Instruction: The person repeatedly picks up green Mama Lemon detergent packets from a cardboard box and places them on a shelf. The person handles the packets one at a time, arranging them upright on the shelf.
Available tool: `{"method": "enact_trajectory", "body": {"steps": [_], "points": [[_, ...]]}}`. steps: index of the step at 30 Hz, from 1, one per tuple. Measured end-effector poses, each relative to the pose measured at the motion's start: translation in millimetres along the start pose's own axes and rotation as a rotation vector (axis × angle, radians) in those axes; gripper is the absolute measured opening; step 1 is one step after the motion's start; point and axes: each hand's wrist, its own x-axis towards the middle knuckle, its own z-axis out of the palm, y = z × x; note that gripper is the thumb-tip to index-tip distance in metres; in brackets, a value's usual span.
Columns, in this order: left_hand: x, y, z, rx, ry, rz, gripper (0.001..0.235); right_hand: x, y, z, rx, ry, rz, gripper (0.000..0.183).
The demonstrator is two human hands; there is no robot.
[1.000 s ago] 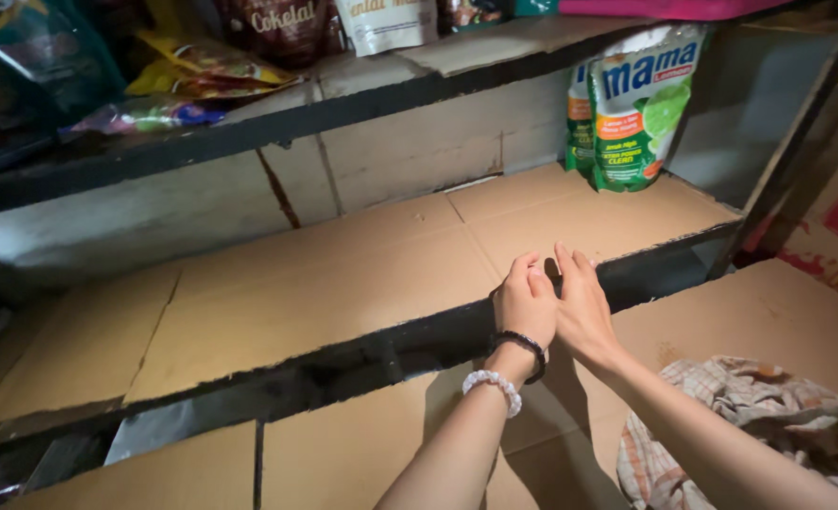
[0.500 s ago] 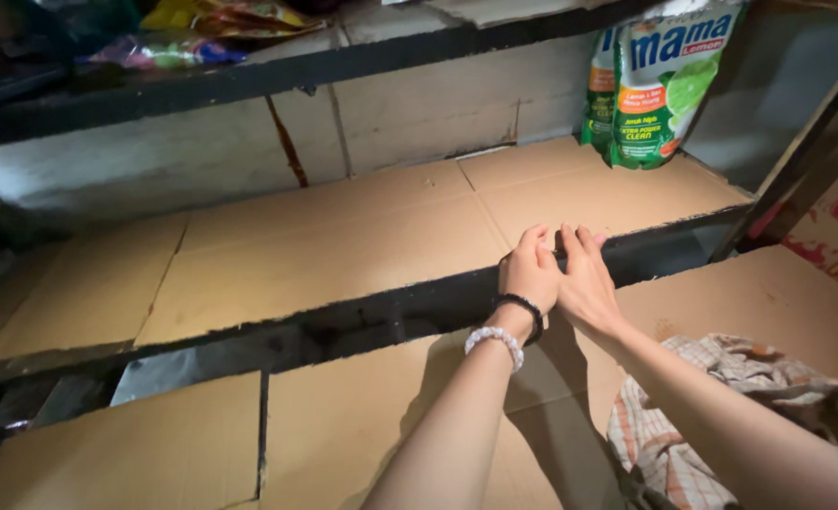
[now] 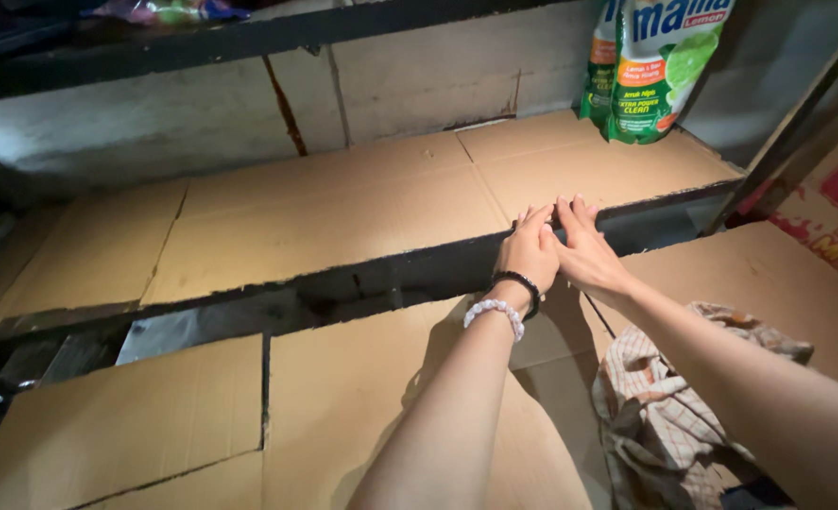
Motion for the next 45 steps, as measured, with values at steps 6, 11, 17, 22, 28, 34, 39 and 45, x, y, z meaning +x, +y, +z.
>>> {"method": "enact_trajectory", "body": {"steps": [6, 11, 17, 22, 28, 34, 39, 45], "points": [[-10.0, 13.4, -15.3, 0.072, -0.101, -0.125, 0.048, -11.8, -5.4, 5.9, -0.022, -0.025, -0.077, 0.083], [-34.9, 27.0, -38.0, 0.064, -0.084, -0.201, 0.048, -33.8, -28.9, 20.3, 0.059, -0.044, -0.181, 0.074], [-73.3, 31.3, -75.2, 0.003, 0.052, -0.210, 0.047, -66.7, -81.8, 36.0, 0.145, -0.072, -0.234, 0.069], [-103.5, 28.3, -102.7, -0.014, 0.168, -0.189, 0.045, -94.3, -129.3, 41.0, 0.202, -0.112, -0.245, 0.067], [-138.0, 20.3, -131.2, -0.038, 0.281, -0.139, 0.044, -124.6, -173.1, 56.9, 0.339, -0.235, -0.132, 0.067], [-173.7, 21.0, -168.2, 0.004, 0.346, -0.267, 0.045, -145.0, -197.9, 83.0, 0.334, -0.306, -0.298, 0.064], [-207.5, 29.4, -197.4, -0.025, 0.337, -0.478, 0.045, -165.0, -218.9, 102.3, 0.273, -0.427, -0.203, 0.066], [-247.3, 27.3, -223.2, 0.037, 0.513, -0.268, 0.042, -195.1, -241.1, 127.0, 0.422, -0.431, -0.392, 0.059]]}}
